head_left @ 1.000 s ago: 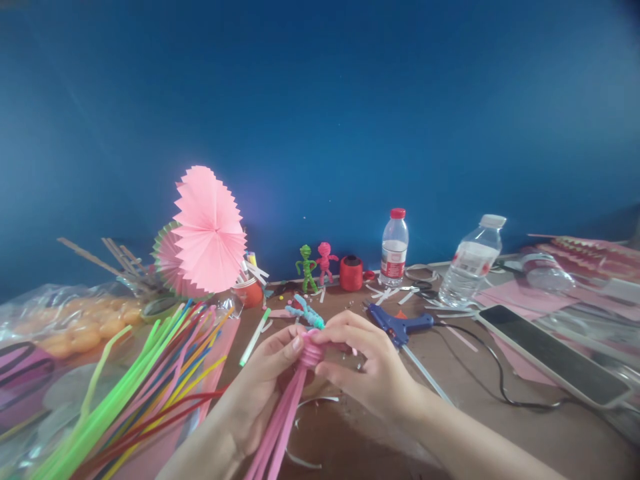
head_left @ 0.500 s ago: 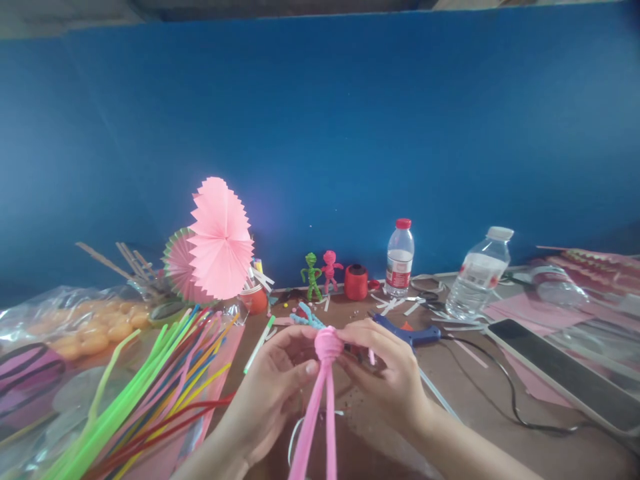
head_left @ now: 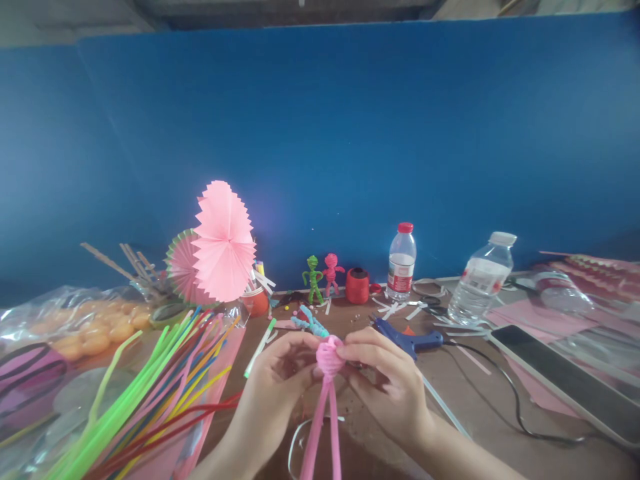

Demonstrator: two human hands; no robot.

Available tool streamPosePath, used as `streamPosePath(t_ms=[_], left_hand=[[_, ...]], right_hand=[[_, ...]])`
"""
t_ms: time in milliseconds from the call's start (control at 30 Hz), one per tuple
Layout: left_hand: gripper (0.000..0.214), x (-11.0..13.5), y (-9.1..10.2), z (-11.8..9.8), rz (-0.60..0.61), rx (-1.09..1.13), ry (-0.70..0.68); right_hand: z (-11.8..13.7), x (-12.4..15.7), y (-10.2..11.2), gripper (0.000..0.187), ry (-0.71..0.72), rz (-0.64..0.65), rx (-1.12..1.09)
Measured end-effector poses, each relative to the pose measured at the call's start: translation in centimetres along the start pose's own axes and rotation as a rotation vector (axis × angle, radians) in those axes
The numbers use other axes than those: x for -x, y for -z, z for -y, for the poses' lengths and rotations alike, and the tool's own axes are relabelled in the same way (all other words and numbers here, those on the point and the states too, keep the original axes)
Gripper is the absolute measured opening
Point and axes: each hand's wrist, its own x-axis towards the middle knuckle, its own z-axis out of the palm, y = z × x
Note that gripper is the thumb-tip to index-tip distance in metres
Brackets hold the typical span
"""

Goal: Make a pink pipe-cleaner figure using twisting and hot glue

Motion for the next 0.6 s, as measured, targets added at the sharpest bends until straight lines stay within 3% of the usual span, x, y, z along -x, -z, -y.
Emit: streamPosePath(t_ms=[200,400,600], left_hand=[[0.018,0.6,-0.7,-0.6,0.126,0.131,0.192],[0.009,0.8,-0.4,-0.5,0.193,0.166,0.168],[0.012,0.3,-0.1,0.3,0.236,0.280,0.151]], right_hand=[[-0.1,0.0,0.1,0.033,0.078,0.030,0.071],[-0.2,0.4,0.2,0.041,0.159,0.065,0.126],[0.0,0.1,0.4,0.040,0.135,0.113,0.070]])
